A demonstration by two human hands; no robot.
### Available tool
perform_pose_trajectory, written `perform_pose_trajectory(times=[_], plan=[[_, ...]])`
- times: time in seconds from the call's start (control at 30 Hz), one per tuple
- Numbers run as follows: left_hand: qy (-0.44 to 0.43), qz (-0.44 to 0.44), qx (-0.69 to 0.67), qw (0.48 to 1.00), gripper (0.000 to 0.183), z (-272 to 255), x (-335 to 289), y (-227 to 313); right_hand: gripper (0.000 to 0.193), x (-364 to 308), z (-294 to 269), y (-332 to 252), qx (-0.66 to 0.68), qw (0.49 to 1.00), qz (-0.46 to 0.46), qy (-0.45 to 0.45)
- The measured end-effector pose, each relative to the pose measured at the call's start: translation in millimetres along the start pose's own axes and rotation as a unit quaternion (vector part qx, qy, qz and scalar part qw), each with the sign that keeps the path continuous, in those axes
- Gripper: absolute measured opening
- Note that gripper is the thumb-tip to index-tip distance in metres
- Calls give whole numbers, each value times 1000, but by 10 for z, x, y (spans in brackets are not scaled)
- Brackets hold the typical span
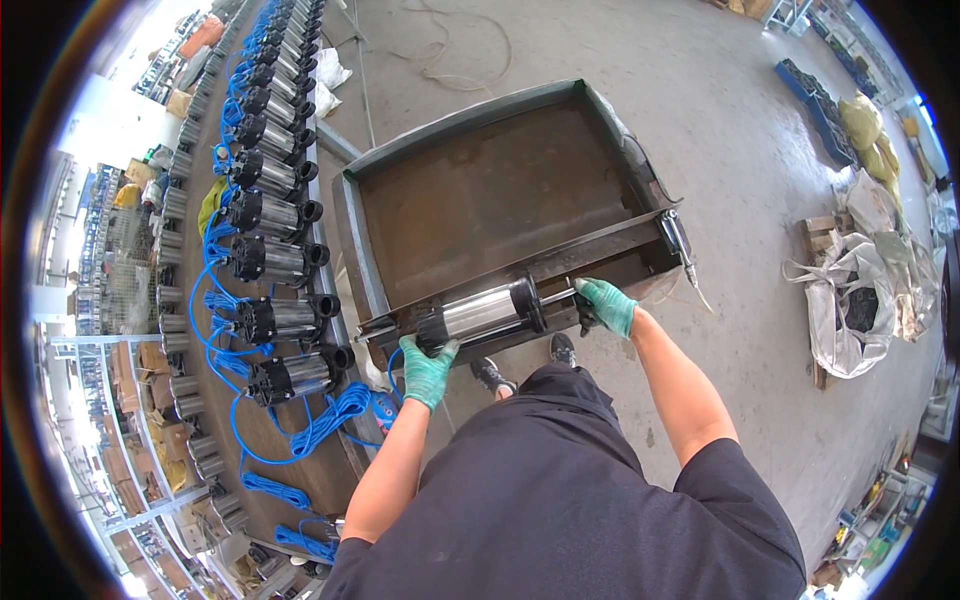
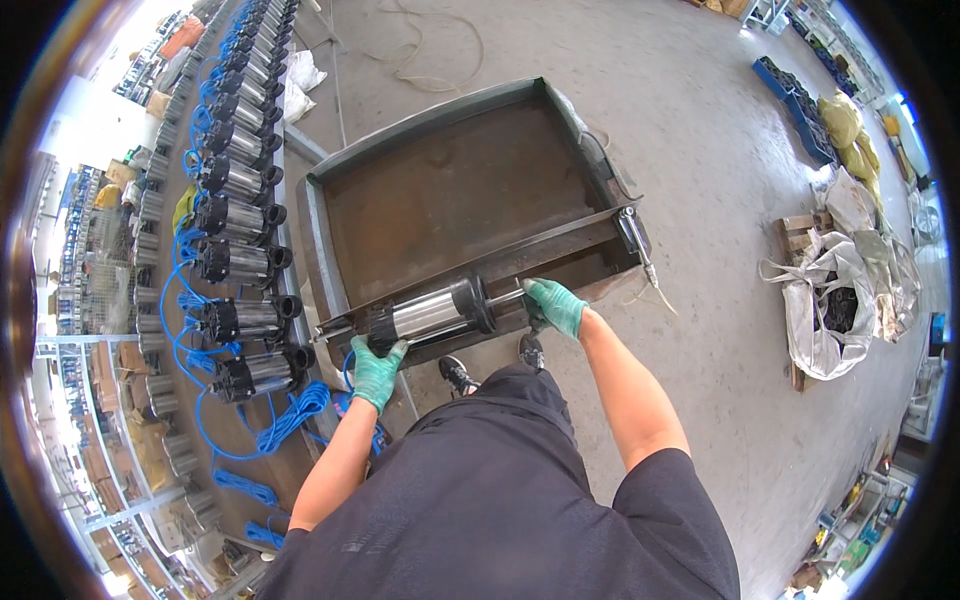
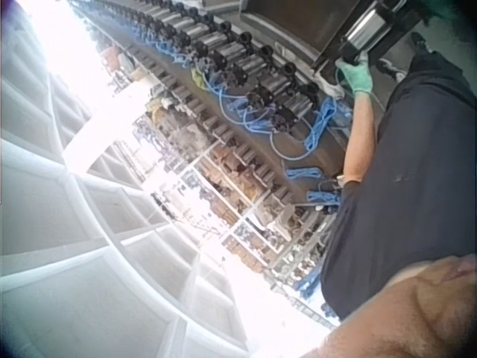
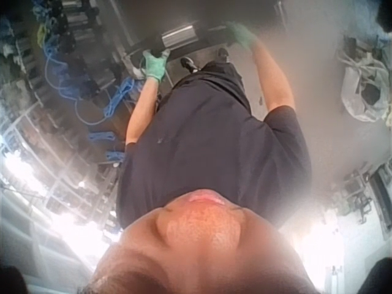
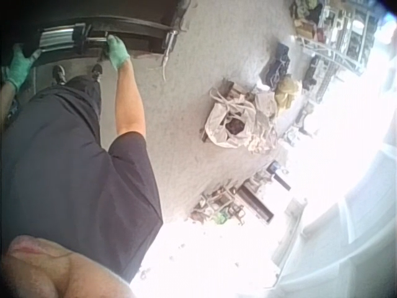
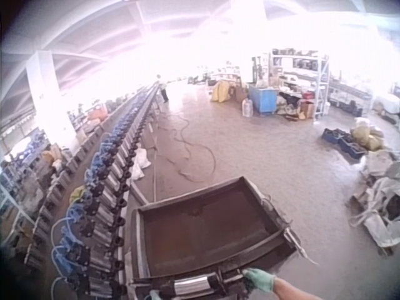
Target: The person picks up a submersible pump from a line, places it into a water-filled testing tank, and then returns it to the line before moving on to the next one.
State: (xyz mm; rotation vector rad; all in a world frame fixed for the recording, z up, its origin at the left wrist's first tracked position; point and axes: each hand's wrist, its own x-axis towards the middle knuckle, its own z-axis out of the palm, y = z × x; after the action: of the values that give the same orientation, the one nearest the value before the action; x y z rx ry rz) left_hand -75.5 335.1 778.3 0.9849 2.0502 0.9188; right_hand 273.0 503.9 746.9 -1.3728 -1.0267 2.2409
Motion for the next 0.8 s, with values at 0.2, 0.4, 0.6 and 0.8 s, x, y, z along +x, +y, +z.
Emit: perform_pose_trajectory(times=[0.2, 0.4, 0.6, 0.8], plan=[[6, 4, 0, 1000, 65, -1, -17, 29, 48, -36, 29, -138, -82, 995, 55, 28], [-7, -7, 1, 1000, 65, 0, 6, -12, 52, -6, 39, -41, -38, 999, -18, 31], [-4, -23, -28, 999, 66, -12, -30, 114, 54, -86, 52, -270, -135, 987, 75, 33], [4, -16, -23, 1000, 65, 16, -27, 65, 59, -10, 95, -183, -116, 992, 32, 48]])
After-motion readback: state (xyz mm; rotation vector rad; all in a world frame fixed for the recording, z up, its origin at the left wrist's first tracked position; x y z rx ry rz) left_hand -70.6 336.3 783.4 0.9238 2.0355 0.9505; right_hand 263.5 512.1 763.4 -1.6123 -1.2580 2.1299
